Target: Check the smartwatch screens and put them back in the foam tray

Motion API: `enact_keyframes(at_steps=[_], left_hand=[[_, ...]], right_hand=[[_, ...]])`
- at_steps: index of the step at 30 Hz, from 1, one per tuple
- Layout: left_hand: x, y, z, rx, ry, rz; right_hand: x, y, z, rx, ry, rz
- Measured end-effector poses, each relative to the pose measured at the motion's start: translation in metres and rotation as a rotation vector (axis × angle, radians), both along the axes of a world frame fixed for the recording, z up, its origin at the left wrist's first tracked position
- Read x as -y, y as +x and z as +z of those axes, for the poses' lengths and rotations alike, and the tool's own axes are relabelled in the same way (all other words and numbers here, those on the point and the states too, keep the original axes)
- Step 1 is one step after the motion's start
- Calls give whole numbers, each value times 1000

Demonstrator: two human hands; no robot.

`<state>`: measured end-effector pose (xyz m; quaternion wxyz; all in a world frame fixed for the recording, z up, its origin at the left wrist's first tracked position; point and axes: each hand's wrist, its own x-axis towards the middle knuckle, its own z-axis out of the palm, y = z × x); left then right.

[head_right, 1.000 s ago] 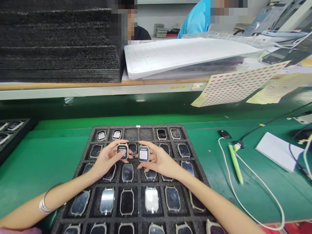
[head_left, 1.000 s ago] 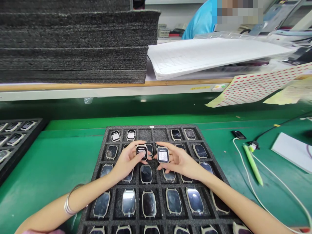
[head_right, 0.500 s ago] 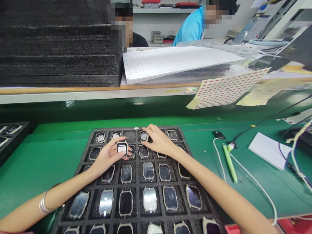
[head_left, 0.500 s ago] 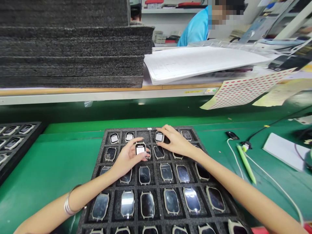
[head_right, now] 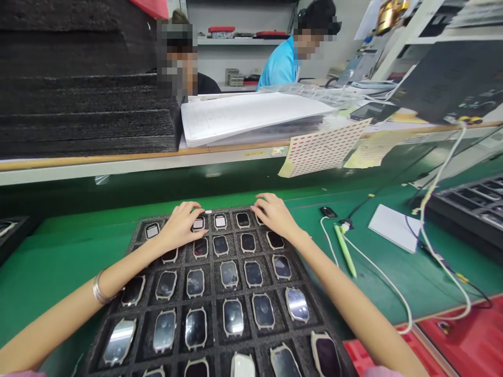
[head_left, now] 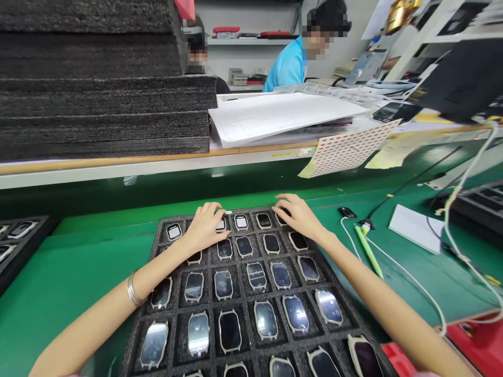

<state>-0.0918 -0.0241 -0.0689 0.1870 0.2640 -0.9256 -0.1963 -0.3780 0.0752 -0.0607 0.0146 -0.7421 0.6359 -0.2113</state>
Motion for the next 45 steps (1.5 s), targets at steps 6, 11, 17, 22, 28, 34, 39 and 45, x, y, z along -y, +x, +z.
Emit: enact_keyframes(at_steps=[6, 11, 17, 22, 28, 34, 39, 45], left_hand=[[-16, -39, 24, 106, -138, -146], [-33, -86, 21, 144, -161, -195], [-48, -102, -1, 145, -77, -79], [-36, -102, -13, 64, 166, -28], [-39, -77, 2, -144, 577, -115], [-61, -27, 18, -465, 1348, 55], [-71, -7, 5, -610, 1581, 86], [-83, 3, 16, -622, 1572, 143]], right_hand=[[-25, -4, -25, 84, -82, -243], [-26, 21, -30, 96, -84, -474], [-31, 50, -31, 85, -9, -562], [-40, 59, -24, 145, 13, -534], [-44, 50, -16, 355, 41, -432], [-30, 48, -2, 742, 41, -204], [-28, 77, 12, 1039, 100, -10], [-38, 96, 18, 1501, 406, 163]])
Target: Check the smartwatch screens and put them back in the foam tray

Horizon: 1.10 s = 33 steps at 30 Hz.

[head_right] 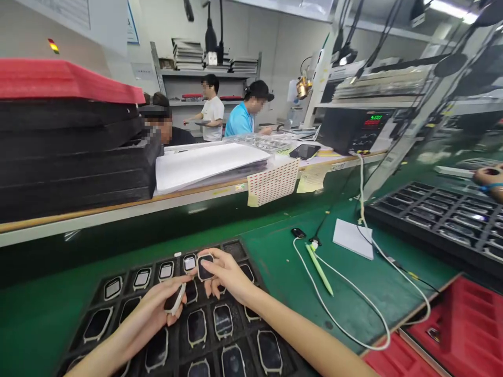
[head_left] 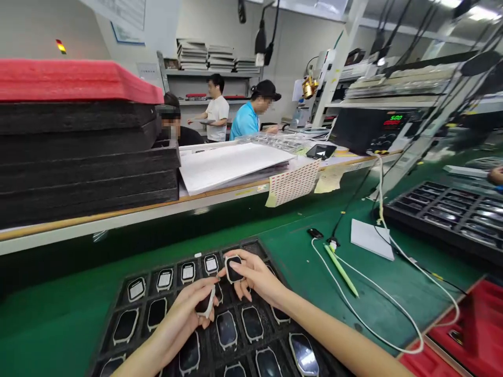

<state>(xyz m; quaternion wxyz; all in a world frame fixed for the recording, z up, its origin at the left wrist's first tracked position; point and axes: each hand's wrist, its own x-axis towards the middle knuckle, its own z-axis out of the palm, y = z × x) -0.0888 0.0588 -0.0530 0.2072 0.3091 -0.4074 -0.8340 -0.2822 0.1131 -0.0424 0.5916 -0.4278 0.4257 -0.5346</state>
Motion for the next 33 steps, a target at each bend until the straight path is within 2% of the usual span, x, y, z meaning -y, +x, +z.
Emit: enact_keyframes(at_steps=[3, 7, 11, 21, 33], left_hand=[[-1, 5, 7, 100, -147, 8], [4, 12, 8, 196, -292, -10], [7, 16, 8, 247, -441, -65], [5, 19, 4, 277, -769, -54], [4, 20, 0, 275, -827, -46]], right_hand=[[-4, 1, -1, 168, 90, 73], [-8, 4, 1, 277, 109, 139], [-10, 8, 3, 304, 96, 173], [-11, 4, -3, 308, 74, 203], [-10, 4, -8, 355, 41, 283]])
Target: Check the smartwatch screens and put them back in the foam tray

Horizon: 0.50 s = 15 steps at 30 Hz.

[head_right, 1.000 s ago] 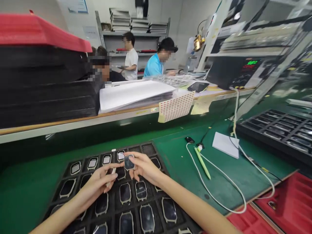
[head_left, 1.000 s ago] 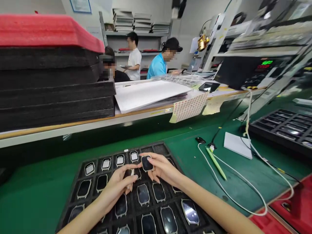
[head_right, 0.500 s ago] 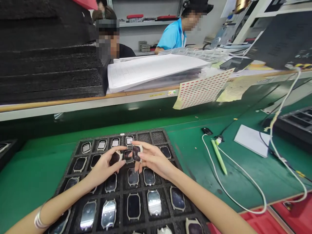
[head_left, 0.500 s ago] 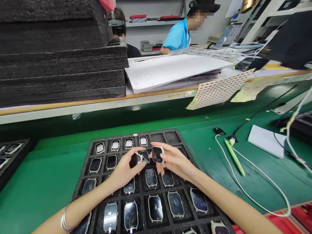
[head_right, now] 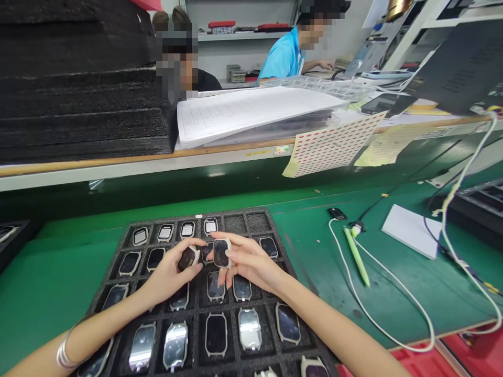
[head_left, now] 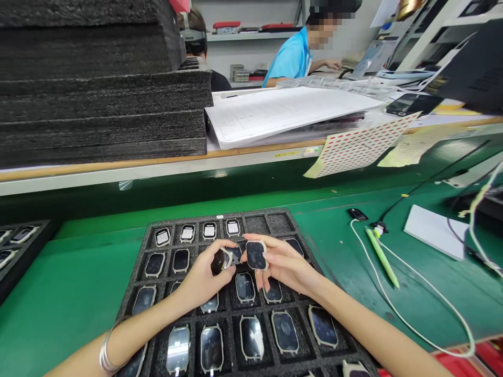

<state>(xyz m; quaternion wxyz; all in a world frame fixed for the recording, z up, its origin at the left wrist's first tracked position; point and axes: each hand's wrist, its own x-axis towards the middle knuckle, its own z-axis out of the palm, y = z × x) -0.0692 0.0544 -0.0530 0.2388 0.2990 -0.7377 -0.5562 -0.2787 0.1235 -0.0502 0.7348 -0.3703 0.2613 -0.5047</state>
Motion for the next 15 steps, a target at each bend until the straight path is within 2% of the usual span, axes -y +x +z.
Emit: enact_keyframes(at_steps=[6, 15], left_hand=[[-1, -1, 2, 17, 28, 7], [-2, 2, 5, 31, -113, -1]], right_hand=[[0, 1, 2, -12, -7, -5], [0, 0, 0, -43, 6, -9]])
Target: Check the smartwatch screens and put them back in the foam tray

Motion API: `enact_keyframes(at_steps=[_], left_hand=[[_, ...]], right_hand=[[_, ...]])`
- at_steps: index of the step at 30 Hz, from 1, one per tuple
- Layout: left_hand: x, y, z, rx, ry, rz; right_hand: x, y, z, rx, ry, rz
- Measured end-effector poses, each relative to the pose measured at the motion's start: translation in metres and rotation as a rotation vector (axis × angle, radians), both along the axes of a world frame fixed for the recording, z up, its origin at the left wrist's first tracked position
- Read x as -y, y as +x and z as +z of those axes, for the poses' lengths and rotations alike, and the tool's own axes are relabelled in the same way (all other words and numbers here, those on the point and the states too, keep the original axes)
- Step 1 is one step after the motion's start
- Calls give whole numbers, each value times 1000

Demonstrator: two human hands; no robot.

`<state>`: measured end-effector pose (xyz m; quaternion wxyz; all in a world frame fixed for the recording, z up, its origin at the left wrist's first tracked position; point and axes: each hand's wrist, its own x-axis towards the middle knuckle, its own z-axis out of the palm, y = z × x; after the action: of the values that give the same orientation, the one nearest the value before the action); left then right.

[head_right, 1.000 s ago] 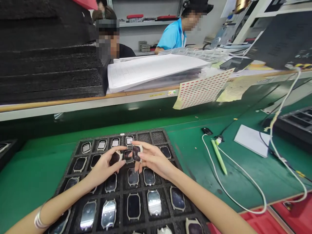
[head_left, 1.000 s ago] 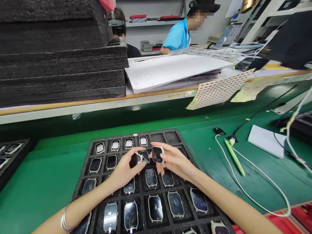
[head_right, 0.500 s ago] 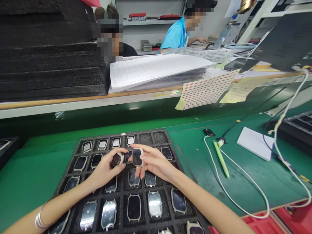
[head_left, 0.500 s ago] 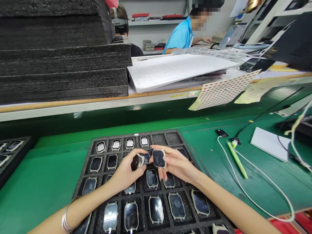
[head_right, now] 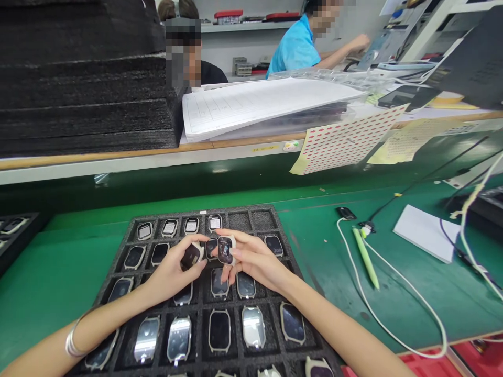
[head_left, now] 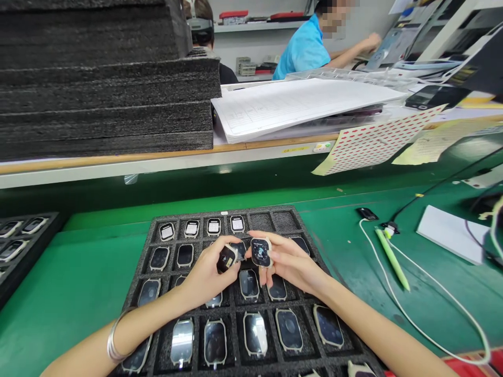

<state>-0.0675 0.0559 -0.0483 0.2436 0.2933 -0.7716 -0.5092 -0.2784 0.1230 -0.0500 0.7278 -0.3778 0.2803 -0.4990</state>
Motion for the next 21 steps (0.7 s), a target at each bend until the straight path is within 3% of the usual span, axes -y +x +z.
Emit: enact_keyframes(at_steps=[21], left_hand=[[2, 0, 0, -35, 63, -3]], right_hand=[[0, 6, 2, -169, 18, -106]])
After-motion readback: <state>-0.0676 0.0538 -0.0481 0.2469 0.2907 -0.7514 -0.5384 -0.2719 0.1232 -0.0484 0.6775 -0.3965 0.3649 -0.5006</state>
